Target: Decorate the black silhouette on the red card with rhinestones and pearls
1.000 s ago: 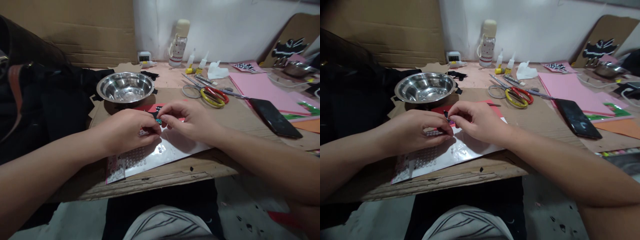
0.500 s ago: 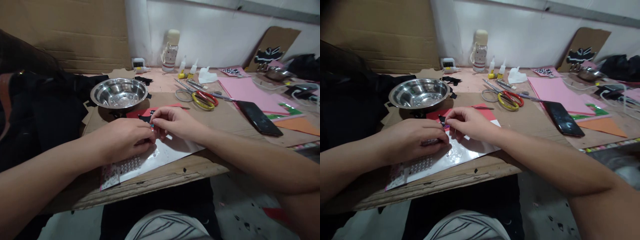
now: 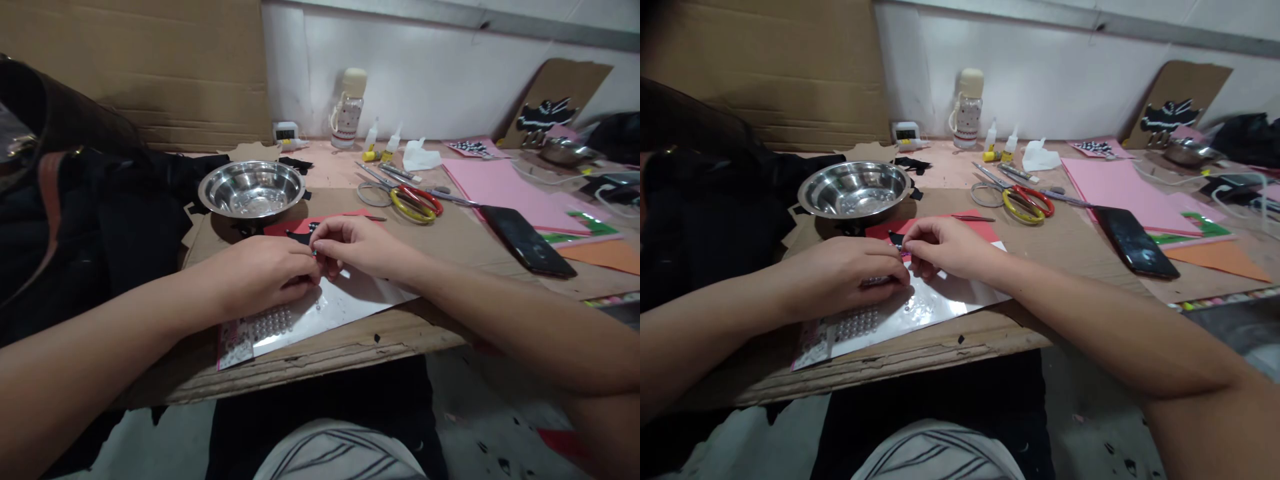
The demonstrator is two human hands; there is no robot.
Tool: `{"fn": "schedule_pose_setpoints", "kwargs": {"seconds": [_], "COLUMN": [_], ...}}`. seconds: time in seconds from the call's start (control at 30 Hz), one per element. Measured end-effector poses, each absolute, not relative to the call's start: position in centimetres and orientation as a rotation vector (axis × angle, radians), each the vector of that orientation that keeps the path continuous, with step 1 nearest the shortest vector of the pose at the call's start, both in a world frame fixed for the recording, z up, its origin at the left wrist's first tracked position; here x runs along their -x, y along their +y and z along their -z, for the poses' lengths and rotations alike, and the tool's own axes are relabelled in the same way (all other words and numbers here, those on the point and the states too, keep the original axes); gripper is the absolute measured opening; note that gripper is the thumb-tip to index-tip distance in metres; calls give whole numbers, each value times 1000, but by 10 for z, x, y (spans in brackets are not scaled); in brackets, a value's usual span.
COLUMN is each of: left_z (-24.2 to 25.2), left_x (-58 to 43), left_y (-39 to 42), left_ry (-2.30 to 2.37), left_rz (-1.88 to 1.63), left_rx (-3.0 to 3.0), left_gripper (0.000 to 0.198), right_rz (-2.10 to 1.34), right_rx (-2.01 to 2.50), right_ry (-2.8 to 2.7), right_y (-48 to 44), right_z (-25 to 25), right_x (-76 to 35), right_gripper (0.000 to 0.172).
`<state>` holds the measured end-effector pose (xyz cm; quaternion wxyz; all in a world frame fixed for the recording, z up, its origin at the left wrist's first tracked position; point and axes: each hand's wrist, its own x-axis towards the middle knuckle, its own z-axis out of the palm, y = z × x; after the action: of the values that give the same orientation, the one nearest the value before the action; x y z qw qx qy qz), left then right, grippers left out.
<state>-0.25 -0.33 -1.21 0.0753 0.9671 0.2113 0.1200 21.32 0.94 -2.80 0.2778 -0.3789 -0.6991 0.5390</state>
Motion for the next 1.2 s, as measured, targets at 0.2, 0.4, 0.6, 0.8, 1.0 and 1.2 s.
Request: {"fn": "schedule_pose_setpoints", "kwargs": {"seconds": [0.2,0.4,0.6,0.8,1.0,1.2], "left_z": [13,13,14,14,12,15], "left_x": [1,-2,-1,-2,1,3], "left_y": [-3,-8,-9,-10,-9,-8], "left_ry": [584,588,522,523,507,497], "left_rz": [-308,-275,-269,-270,-221,-270], "left_rx": [-2909,-2901,-2911,-2956,-2956,-2920], "left_gripper": [17,16,19,21,24,24], "right_rz": [-1475,-1474,-1407,-1433,-1460,-1476], "right_rx": [1055,1030,1053,1064,1090,1042], "right_ry": [-1849,-1847,-1911,-1873,-1869,-1874], "right_y": [8,8,7,6,5,6], "right_z": [24,25,26,22,21,22], "right_x": [-212,-211,-214,-211,-211,-211], "right_gripper": [7,9,8,12,13,13]}}
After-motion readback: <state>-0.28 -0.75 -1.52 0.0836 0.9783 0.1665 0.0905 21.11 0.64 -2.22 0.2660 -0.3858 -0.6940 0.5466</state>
